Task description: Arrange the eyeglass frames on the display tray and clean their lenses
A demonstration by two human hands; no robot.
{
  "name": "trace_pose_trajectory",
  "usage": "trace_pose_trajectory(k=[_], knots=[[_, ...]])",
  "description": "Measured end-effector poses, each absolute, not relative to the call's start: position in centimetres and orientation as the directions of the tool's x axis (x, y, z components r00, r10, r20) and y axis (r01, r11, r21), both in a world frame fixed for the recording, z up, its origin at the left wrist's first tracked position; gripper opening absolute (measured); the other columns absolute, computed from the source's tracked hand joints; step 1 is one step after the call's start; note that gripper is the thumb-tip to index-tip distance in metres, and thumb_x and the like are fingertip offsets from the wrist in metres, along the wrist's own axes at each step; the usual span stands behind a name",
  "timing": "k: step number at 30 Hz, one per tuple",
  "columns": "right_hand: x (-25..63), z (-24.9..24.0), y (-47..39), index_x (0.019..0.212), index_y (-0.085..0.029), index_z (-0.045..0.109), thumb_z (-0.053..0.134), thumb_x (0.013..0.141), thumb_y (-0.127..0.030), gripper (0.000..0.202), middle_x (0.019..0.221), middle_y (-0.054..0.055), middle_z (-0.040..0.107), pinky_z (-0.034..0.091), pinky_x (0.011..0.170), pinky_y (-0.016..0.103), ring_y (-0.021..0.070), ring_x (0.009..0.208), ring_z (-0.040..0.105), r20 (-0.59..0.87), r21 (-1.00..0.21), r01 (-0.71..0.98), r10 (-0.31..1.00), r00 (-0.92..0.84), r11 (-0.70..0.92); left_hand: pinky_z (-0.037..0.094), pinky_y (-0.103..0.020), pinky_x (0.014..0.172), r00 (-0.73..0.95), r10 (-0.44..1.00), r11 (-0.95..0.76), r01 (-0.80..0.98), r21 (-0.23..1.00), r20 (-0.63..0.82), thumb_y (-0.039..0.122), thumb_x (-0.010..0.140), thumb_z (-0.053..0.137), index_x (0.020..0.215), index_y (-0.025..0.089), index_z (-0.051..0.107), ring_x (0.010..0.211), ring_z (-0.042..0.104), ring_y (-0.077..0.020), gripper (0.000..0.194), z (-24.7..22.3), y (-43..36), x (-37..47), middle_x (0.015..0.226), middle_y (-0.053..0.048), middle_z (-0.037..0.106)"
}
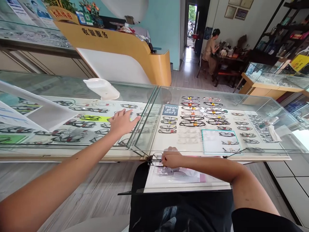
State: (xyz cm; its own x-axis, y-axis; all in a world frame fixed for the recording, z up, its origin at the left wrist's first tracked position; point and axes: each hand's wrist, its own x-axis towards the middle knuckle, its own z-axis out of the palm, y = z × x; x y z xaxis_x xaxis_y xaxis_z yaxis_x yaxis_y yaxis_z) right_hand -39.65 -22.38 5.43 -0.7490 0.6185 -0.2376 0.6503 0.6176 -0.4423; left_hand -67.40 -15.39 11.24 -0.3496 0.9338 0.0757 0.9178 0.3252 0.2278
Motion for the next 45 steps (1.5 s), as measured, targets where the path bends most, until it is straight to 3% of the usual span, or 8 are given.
trace_pose_trajectory(k=[5, 8, 13, 17, 22, 39, 42, 45], knots=[[-36.6, 10.3, -25.7, 0.089, -0.02, 0.082, 0.079, 0.093, -0.029, 0.01, 0.093, 0.0, 0.079, 0.053, 0.076, 0.023, 0.0144, 0.088, 0.072, -0.335, -0.72, 0.501, 0.392, -0.857, 0.48, 0.033, -0.064, 0.127, -0.35, 0.934, 0.326, 0.917, 0.23, 0.071, 0.063, 0.101, 0.039, 0.16, 0.016, 0.054, 0.161, 0.035, -0.0425, 0.077, 11.2, -15.4, -67.5, 0.173, -0.023, 0.043], [-36.0, 15.0, -25.1, 0.092, -0.018, 0.081, 0.078, 0.096, -0.027, 0.01, 0.094, 0.003, 0.076, 0.052, 0.086, 0.027, 0.0168, 0.094, 0.069, -0.191, -0.803, 0.343, 0.335, -0.923, 0.488, 0.035, -0.065, 0.126, -0.35, 0.935, 0.33, 0.919, 0.216, 0.062, 0.062, 0.1, 0.037, 0.161, 0.013, 0.053, 0.161, 0.036, -0.0432, 0.079, 11.3, -15.5, -67.4, 0.174, -0.024, 0.042], [-37.8, 21.4, -19.1, 0.098, -0.014, 0.081, 0.07, 0.1, -0.021, 0.013, 0.103, 0.009, 0.076, 0.045, 0.099, 0.037, 0.0218, 0.101, 0.064, 0.019, -0.519, 0.352, 0.423, -0.906, 0.779, 0.035, -0.068, 0.126, -0.348, 0.935, 0.324, 0.919, 0.223, 0.074, 0.061, 0.1, 0.038, 0.16, 0.011, 0.054, 0.161, 0.037, -0.0459, 0.08, 11.5, -15.6, -67.4, 0.173, -0.026, 0.043], [-40.5, 21.4, -13.9, 0.105, -0.014, 0.083, 0.068, 0.101, -0.019, 0.016, 0.114, 0.012, 0.078, 0.041, 0.102, 0.04, 0.0263, 0.109, 0.062, -0.048, -0.247, 0.546, 0.553, -0.832, 0.8, 0.036, -0.073, 0.124, -0.341, 0.936, 0.311, 0.918, 0.247, 0.084, 0.063, 0.1, 0.04, 0.159, 0.013, 0.057, 0.16, 0.037, -0.0495, 0.079, 11.2, -15.6, -67.9, 0.171, -0.028, 0.045], [-42.0, 19.1, -11.6, 0.108, -0.013, 0.085, 0.065, 0.101, -0.02, 0.023, 0.124, 0.014, 0.078, 0.038, 0.111, 0.041, 0.0315, 0.121, 0.06, -0.119, -0.082, 0.623, 0.613, -0.781, 0.778, 0.036, -0.073, 0.124, -0.333, 0.94, 0.305, 0.919, 0.248, 0.079, 0.065, 0.1, 0.039, 0.159, 0.013, 0.056, 0.161, 0.036, -0.0501, 0.081, 11.3, -15.5, -68.0, 0.172, -0.028, 0.043], [-41.2, 17.4, -11.5, 0.111, -0.019, 0.082, 0.06, 0.105, -0.023, 0.023, 0.129, 0.013, 0.077, 0.026, 0.129, 0.056, 0.0319, 0.136, 0.06, -0.109, -0.117, 0.713, 0.704, -0.701, 0.692, 0.035, -0.067, 0.127, -0.364, 0.93, 0.344, 0.911, 0.227, 0.053, 0.062, 0.1, 0.039, 0.161, 0.014, 0.055, 0.162, 0.035, -0.0457, 0.079, 11.9, -15.8, -67.2, 0.173, -0.024, 0.043], [-41.1, 18.5, -12.8, 0.12, -0.016, 0.078, 0.065, 0.104, -0.028, 0.024, 0.144, 0.018, 0.069, 0.031, 0.127, 0.055, 0.0348, 0.142, 0.056, -0.057, -0.156, 0.713, 0.715, -0.697, 0.683, 0.035, -0.067, 0.127, -0.365, 0.93, 0.349, 0.911, 0.22, 0.035, 0.063, 0.1, 0.037, 0.162, 0.014, 0.053, 0.162, 0.034, -0.0455, 0.081, 12.1, -15.9, -67.1, 0.174, -0.024, 0.041], [-40.4, 19.8, -16.2, 0.131, -0.014, 0.071, 0.065, 0.105, -0.034, 0.034, 0.148, 0.019, 0.065, 0.045, 0.117, 0.051, 0.0339, 0.136, 0.059, 0.045, -0.327, 0.594, 0.64, -0.767, 0.735, 0.034, -0.066, 0.128, -0.368, 0.929, 0.356, 0.912, 0.206, 0.026, 0.062, 0.101, 0.036, 0.164, 0.014, 0.051, 0.163, 0.034, -0.0444, 0.081, 12.2, -16.0, -67.0, 0.175, -0.023, 0.04]])
